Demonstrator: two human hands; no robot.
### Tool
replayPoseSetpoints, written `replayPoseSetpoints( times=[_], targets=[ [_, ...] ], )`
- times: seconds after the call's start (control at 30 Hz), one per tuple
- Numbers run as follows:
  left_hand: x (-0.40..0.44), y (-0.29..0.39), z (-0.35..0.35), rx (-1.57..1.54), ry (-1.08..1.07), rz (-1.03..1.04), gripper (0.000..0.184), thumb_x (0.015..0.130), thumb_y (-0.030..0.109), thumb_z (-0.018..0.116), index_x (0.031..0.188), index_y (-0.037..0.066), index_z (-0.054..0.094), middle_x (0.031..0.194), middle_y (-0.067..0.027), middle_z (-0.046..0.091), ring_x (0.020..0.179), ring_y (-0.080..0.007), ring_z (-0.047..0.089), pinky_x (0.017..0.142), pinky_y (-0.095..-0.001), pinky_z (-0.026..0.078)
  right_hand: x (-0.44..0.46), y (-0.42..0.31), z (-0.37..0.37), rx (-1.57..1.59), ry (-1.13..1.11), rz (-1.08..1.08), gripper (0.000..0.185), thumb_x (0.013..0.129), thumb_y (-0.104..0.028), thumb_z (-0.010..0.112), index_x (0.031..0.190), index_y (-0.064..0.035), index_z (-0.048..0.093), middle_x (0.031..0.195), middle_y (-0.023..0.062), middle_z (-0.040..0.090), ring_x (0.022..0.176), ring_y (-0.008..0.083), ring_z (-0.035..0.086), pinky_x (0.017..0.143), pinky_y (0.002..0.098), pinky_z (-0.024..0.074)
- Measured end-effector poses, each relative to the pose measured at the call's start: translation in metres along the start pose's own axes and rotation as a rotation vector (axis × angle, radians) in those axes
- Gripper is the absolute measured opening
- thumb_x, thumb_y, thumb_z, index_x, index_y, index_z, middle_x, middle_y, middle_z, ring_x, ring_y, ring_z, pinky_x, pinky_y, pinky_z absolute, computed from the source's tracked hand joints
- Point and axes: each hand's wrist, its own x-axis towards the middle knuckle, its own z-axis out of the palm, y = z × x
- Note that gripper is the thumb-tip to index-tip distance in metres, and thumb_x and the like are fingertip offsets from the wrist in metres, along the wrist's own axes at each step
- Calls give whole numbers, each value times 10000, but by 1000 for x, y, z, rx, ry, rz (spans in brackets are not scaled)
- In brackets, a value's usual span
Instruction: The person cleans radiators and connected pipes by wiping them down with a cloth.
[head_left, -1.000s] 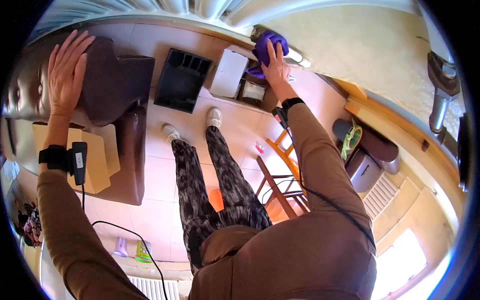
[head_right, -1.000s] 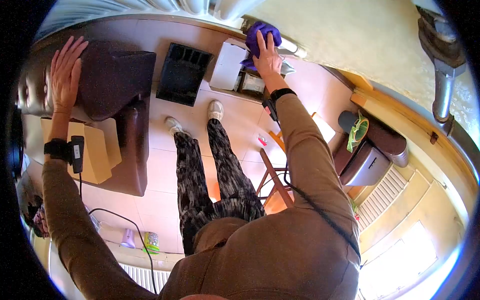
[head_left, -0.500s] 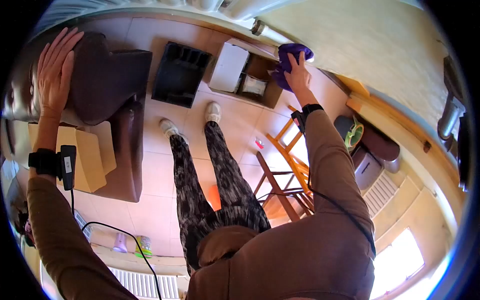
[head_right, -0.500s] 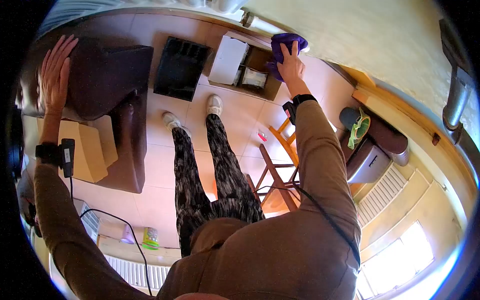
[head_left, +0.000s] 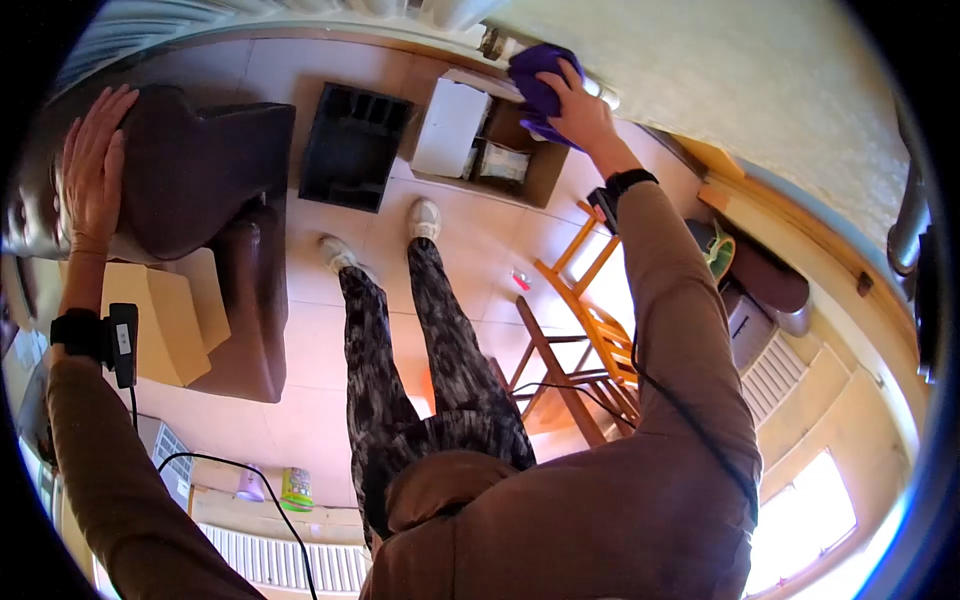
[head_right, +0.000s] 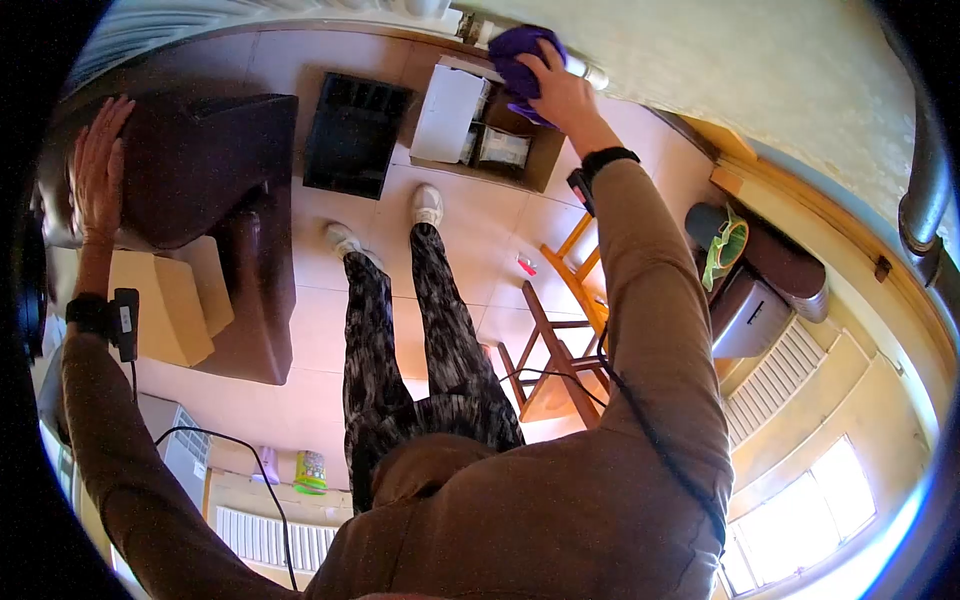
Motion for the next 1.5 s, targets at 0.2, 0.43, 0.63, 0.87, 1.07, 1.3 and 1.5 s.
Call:
replayPoseSetpoints(
  times=[0.2, 0.43, 0.63, 0.87, 1.07, 1.3, 1.5],
  targets=[
    [1, -2, -1, -40, 83, -1, 394, 933, 279, 278, 1228, 174, 517, 1285, -6, 483, 1245, -169, 383, 1066, -359, 222, -21, 28, -7, -64, -94, 121, 613, 652, -191, 666, 1209, -281, 427, 1362, 206, 294, 889, 390, 594, 757, 452, 502],
    [-3, 2, 1, -141, 147, -28, 390, 929, 272, 282, 1201, 166, 540, 1259, -12, 505, 1239, -174, 391, 1062, -366, 230, 16, -21, -9, -39, -74, 32, 576, 645, -273, 666, 1194, -236, 495, 1366, 254, 267, 962, 405, 565, 800, 439, 490],
    [-2, 0, 0, -147, 146, -10, 392, 926, 243, 269, 1192, 163, 546, 1259, -8, 506, 1236, -179, 395, 1062, -366, 229, 39, -46, -6, -37, -94, 10, 567, 651, -273, 668, 1190, -286, 495, 1387, 187, 274, 968, 381, 570, 790, 444, 496],
    [0, 2, -4, -131, 123, -6, 392, 921, 250, 278, 1192, 165, 548, 1258, -11, 508, 1231, -176, 403, 1058, -365, 235, -20, 26, 4, -116, -148, 161, 547, 651, -146, 639, 1161, -301, 516, 1417, 136, 248, 972, 351, 580, 763, 431, 509],
    [3, 6, -5, -162, 146, -9, 391, 920, 249, 281, 1181, 152, 555, 1244, -20, 519, 1215, -185, 421, 1051, -365, 245, 12, -9, 20, -61, -1, 183, 550, 657, -312, 657, 1186, -245, 524, 1402, 179, 259, 1025, 358, 550, 817, 439, 483],
    [5, 11, -8, -204, 123, -9, 390, 918, 255, 282, 1179, 159, 556, 1244, -16, 518, 1211, -186, 424, 1047, -366, 246, 28, -27, 19, 29, -48, 89, 554, 652, -250, 672, 1184, -272, 519, 1425, 92, 229, 981, 343, 571, 749, 450, 506],
    [4, 9, -4, -215, 153, -18, 376, 913, 243, 301, 1173, 158, 558, 1236, -18, 523, 1203, -184, 430, 1044, -368, 249, -26, 21, 21, -109, -66, 341, 532, 675, -161, 652, 1177, -291, 532, 1431, 74, 229, 986, 299, 579, 745, 416, 508]
  ],
)
